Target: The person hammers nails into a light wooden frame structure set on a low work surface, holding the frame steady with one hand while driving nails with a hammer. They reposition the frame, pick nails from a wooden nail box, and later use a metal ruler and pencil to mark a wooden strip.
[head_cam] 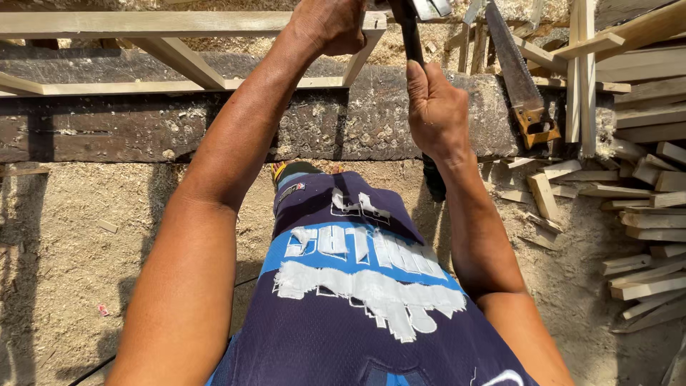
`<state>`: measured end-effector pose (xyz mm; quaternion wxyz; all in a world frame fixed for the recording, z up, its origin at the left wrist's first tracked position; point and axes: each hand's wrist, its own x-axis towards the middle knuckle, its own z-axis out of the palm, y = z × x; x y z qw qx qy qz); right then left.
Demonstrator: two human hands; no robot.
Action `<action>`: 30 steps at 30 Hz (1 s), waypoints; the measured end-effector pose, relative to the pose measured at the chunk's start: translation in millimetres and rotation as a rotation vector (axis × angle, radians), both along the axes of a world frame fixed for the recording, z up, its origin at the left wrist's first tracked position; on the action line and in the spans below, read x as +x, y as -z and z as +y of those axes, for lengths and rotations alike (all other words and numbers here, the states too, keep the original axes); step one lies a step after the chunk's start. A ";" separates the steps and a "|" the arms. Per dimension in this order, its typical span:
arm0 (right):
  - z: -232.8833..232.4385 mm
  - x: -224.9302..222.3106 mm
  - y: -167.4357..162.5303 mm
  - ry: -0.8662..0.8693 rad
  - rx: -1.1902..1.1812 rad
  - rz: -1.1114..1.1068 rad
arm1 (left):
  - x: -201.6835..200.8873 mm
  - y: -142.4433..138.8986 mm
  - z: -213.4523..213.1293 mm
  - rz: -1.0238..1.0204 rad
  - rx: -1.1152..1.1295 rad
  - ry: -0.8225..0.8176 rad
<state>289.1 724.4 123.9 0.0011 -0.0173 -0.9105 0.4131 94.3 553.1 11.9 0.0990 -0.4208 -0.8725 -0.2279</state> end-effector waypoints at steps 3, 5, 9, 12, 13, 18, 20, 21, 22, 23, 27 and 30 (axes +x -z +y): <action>8.9 9.3 -14.9 -0.014 -0.050 0.197 | -0.5 -1.2 1.3 -0.150 -0.256 -0.025; 17.4 10.5 -29.9 -0.026 -0.107 0.370 | -7.6 -3.4 3.6 -0.198 -0.304 -0.049; 6.9 13.3 -23.2 -0.006 -0.106 0.413 | -6.3 -2.9 4.2 -0.241 -0.211 -0.074; 4.4 -4.6 -1.9 -0.007 0.066 0.147 | -9.0 -2.9 3.5 -0.125 -0.130 -0.042; 6.4 -4.9 2.5 -0.007 0.119 -0.008 | -8.3 -3.1 2.6 -0.105 -0.103 -0.027; 28.3 9.0 -13.9 -0.022 -0.029 0.372 | -9.1 -0.6 4.6 -0.151 -0.228 -0.093; 26.2 16.5 -21.4 0.018 -0.199 0.449 | -9.3 -2.0 5.3 -0.141 -0.263 -0.106; 21.4 15.2 -20.0 0.025 -0.199 0.428 | -8.0 -2.8 5.9 -0.141 -0.268 -0.103; 18.7 17.5 -18.3 0.032 -0.200 0.407 | -7.2 -4.1 5.3 -0.141 -0.273 -0.099; 11.5 11.1 -9.8 0.024 -0.119 0.345 | -6.5 -5.7 4.7 -0.127 -0.213 -0.077; 5.9 -0.3 28.2 0.055 0.028 -0.067 | -3.6 -11.5 -0.7 -0.081 0.024 0.007; 10.5 -9.6 44.5 0.016 -0.254 -0.038 | -4.5 -9.9 -0.1 -0.152 -0.076 -0.002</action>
